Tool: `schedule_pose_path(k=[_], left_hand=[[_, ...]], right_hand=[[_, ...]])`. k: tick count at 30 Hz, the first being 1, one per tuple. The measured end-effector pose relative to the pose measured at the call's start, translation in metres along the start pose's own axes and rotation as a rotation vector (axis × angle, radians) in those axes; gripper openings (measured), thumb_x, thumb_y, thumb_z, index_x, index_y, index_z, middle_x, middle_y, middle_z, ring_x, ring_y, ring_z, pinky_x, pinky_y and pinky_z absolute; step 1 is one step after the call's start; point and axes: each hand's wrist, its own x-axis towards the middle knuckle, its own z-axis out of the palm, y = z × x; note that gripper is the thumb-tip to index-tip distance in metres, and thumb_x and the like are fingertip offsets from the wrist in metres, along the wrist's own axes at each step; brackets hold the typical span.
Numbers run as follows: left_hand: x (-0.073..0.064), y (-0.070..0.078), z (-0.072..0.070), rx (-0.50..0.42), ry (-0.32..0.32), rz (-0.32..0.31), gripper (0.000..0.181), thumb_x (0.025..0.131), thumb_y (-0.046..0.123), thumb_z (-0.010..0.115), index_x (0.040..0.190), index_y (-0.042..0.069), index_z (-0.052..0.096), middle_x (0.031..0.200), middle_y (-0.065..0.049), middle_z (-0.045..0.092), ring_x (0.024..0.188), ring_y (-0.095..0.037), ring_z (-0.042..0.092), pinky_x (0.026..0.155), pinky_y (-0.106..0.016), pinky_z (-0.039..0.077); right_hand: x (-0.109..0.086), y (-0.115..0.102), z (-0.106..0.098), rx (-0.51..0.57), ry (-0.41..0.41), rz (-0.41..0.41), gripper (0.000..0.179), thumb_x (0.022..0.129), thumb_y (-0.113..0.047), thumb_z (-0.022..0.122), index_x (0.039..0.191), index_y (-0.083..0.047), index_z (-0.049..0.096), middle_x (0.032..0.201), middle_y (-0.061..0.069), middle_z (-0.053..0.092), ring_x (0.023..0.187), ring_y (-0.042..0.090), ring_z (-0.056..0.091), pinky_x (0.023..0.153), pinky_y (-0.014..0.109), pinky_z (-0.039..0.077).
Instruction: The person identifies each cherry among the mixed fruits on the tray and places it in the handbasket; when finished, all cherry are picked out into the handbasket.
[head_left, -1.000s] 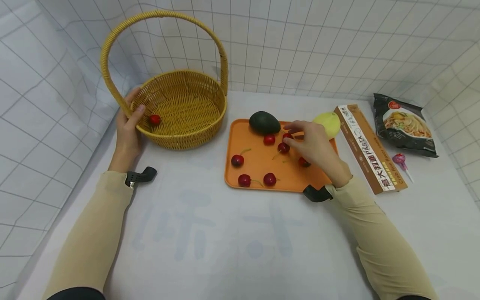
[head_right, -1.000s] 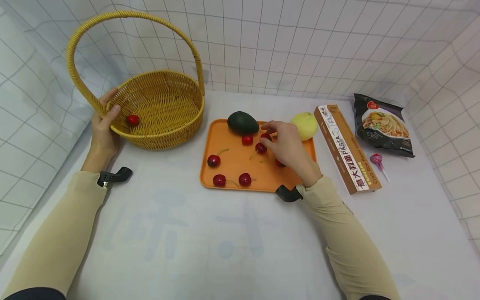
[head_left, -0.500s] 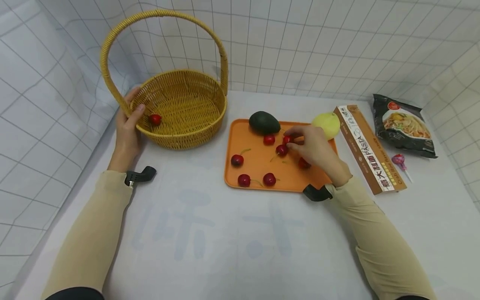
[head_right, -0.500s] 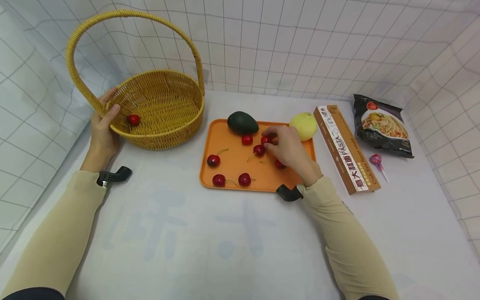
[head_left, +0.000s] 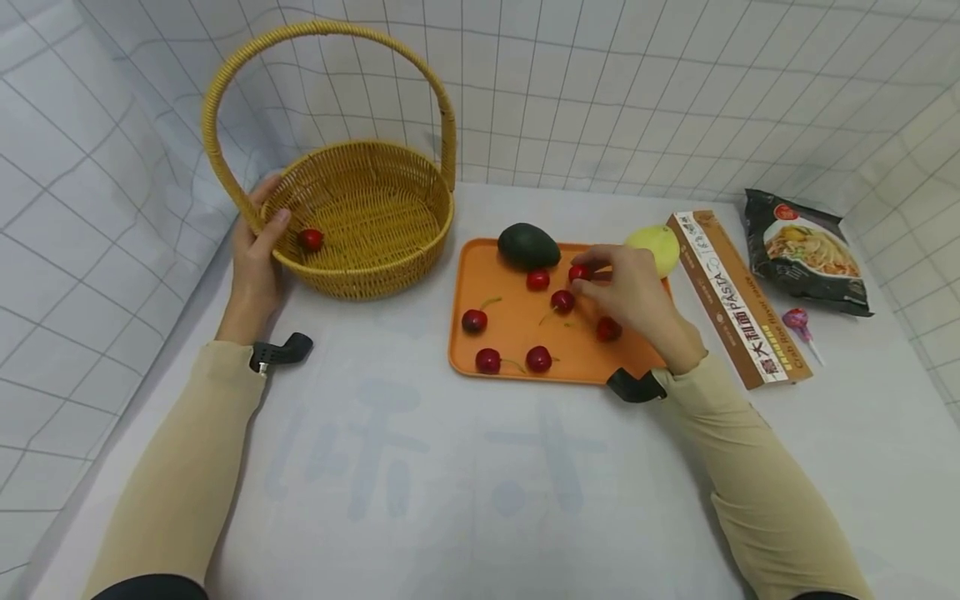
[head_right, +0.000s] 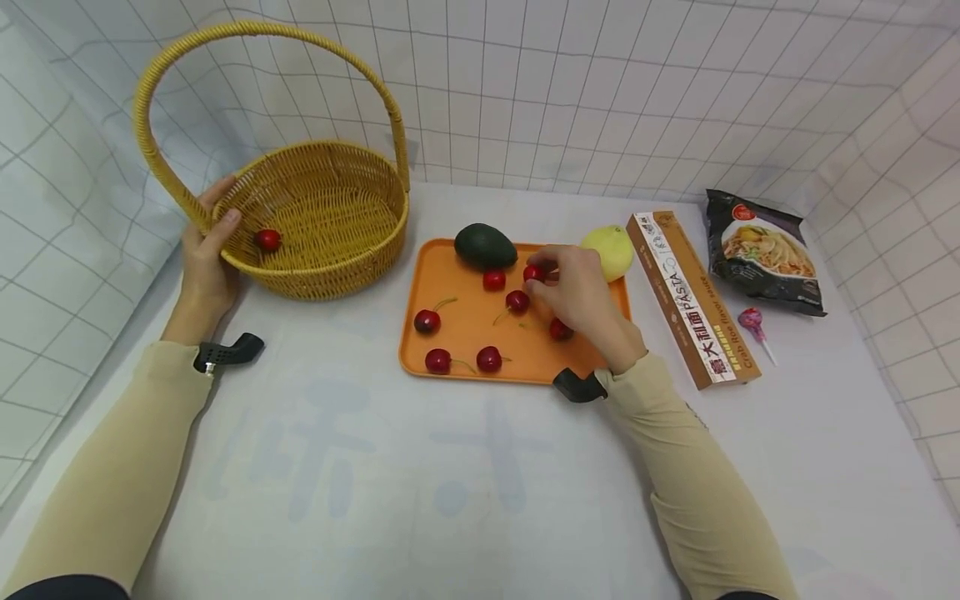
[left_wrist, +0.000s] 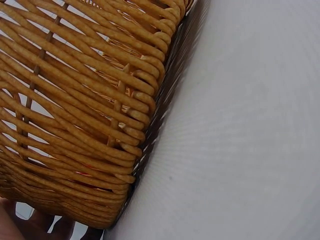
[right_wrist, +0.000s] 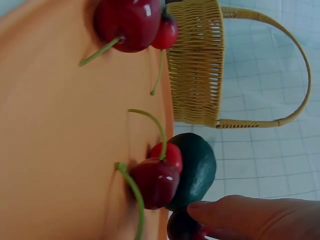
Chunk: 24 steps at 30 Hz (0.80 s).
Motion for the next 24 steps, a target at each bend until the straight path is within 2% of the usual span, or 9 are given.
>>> schedule_pose_path(k=[7,11,18,24], left_hand=[[0.002,-0.001,0.000,-0.094,0.001,0.017,0.057,0.096,0.025,0.069,0.152,0.016,0.058,0.158,-0.006,0.051,0.146,-0.025,0.041,0.118,-0.028,0.027],[0.001,-0.001,0.000,-0.060,-0.002,0.019,0.057,0.096,0.027,0.067,0.152,0.018,0.058,0.159,-0.005,0.049,0.147,-0.025,0.040,0.119,-0.031,0.024],[0.000,0.000,0.000,-0.057,-0.005,0.013,0.057,0.096,0.028,0.067,0.152,0.018,0.057,0.160,-0.005,0.049,0.149,-0.026,0.038,0.121,-0.034,0.022],[0.000,0.002,0.001,-0.031,-0.008,0.010,0.057,0.097,0.030,0.066,0.152,0.020,0.058,0.158,-0.007,0.050,0.147,-0.026,0.040,0.120,-0.034,0.022]], right_hand=[[0.001,-0.014,-0.006,0.041,0.095,-0.093,0.025,0.094,-0.007,0.077,0.118,0.000,0.075,0.115,0.017,0.077,0.111,0.035,0.074,0.098,0.051,0.058],[0.003,-0.026,-0.006,0.052,0.132,-0.159,0.025,0.094,-0.009,0.077,0.118,-0.001,0.075,0.115,0.015,0.077,0.108,0.033,0.074,0.098,0.048,0.058],[0.014,-0.051,-0.004,0.108,0.145,-0.210,0.021,0.094,-0.010,0.077,0.114,-0.003,0.076,0.113,0.012,0.078,0.106,0.030,0.076,0.097,0.044,0.059],[0.027,-0.076,0.002,0.165,0.122,-0.229,0.025,0.095,-0.011,0.077,0.118,-0.003,0.076,0.116,0.010,0.077,0.104,0.026,0.077,0.095,0.040,0.060]])
